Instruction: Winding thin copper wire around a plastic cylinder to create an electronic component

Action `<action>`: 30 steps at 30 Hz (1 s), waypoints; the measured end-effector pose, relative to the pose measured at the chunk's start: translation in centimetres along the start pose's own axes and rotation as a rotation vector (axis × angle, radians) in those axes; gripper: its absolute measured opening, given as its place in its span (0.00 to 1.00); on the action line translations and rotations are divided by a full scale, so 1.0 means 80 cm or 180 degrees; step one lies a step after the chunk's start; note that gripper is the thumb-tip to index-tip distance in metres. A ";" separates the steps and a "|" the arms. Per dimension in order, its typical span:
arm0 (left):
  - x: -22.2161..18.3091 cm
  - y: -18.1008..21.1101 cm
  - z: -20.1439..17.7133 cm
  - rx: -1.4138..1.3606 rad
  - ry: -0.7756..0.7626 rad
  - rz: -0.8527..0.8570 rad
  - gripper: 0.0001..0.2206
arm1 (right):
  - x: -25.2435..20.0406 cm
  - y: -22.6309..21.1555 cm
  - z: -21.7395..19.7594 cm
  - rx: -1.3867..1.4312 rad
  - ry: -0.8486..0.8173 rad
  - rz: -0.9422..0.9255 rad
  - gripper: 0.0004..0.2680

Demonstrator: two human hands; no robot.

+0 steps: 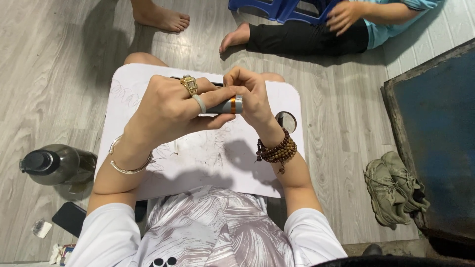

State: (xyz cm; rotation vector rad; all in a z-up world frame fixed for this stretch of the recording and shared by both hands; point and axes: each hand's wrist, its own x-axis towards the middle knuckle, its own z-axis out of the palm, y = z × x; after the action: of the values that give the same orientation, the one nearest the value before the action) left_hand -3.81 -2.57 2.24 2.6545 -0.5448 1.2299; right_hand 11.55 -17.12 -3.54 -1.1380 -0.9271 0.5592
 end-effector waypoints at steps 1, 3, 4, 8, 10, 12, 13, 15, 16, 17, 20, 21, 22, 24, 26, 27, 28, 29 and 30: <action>0.000 0.000 0.000 0.0003 0.0000 -0.0003 0.17 | 0.001 0.000 0.000 0.0001 -0.0004 0.0001 0.06; -0.001 -0.001 0.001 0.0122 0.0000 0.0033 0.17 | 0.003 -0.001 -0.001 -0.0156 0.0006 -0.0042 0.07; -0.002 0.000 0.001 0.0125 0.0001 0.0032 0.17 | 0.003 0.000 0.000 -0.0156 0.0003 -0.0044 0.07; -0.002 0.000 0.000 -0.0051 0.0077 0.0006 0.16 | 0.007 0.005 0.000 -0.0267 0.0075 -0.0031 0.05; -0.001 0.002 -0.002 -0.0070 0.0073 -0.0020 0.16 | 0.008 0.008 0.000 -0.0233 0.0079 0.0021 0.03; 0.003 0.004 -0.005 -0.0186 0.0121 0.0010 0.13 | 0.010 0.010 0.000 -0.0246 0.0057 -0.0017 0.02; 0.003 0.004 -0.004 -0.0192 0.0114 0.0007 0.13 | 0.011 0.010 -0.001 -0.0241 0.0062 -0.0010 0.02; 0.003 0.005 -0.004 -0.0251 0.0183 0.0062 0.12 | 0.014 0.011 -0.003 -0.0390 0.0104 -0.0017 0.02; 0.002 0.005 -0.003 -0.0254 0.0175 0.0060 0.12 | 0.014 0.012 -0.003 -0.0385 0.0108 -0.0013 0.02; 0.002 0.006 -0.003 -0.0198 0.0152 0.0050 0.12 | 0.014 0.013 -0.003 -0.0386 0.0143 -0.0003 0.02; 0.002 0.008 -0.002 -0.0174 0.0106 0.0052 0.13 | 0.015 0.016 -0.004 -0.0369 0.0193 0.0004 0.02; 0.004 0.008 -0.003 -0.0195 0.0090 0.0074 0.13 | 0.017 0.015 -0.004 -0.0354 0.0201 -0.0013 0.02; 0.005 0.008 -0.003 -0.0187 0.0093 0.0080 0.13 | 0.018 0.016 -0.006 -0.0355 0.0197 -0.0023 0.02; 0.005 0.011 -0.004 -0.0302 0.0063 0.0070 0.14 | 0.017 0.018 -0.009 -0.0411 0.0241 -0.0035 0.03; 0.006 0.012 -0.006 -0.0331 0.0092 0.0077 0.13 | 0.019 0.018 -0.010 -0.0434 0.0261 -0.0043 0.03; 0.007 0.013 -0.007 -0.0374 0.0113 0.0087 0.14 | 0.019 0.019 -0.011 -0.0456 0.0297 -0.0044 0.03; 0.007 0.012 -0.006 -0.0371 0.0113 0.0094 0.14 | 0.021 0.018 -0.012 -0.0456 0.0298 -0.0051 0.03; 0.007 0.012 -0.006 -0.0431 0.0128 0.0090 0.14 | 0.021 0.017 -0.012 -0.0500 0.0294 -0.0013 0.03; 0.007 0.011 -0.006 -0.0491 0.0142 0.0086 0.14 | 0.022 0.017 -0.013 -0.0545 0.0291 0.0026 0.02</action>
State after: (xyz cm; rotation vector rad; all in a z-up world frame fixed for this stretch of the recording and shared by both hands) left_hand -4.17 -3.41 2.95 2.4944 -0.6429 1.1996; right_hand 13.45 -15.79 -4.32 -1.3109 -0.9044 0.4369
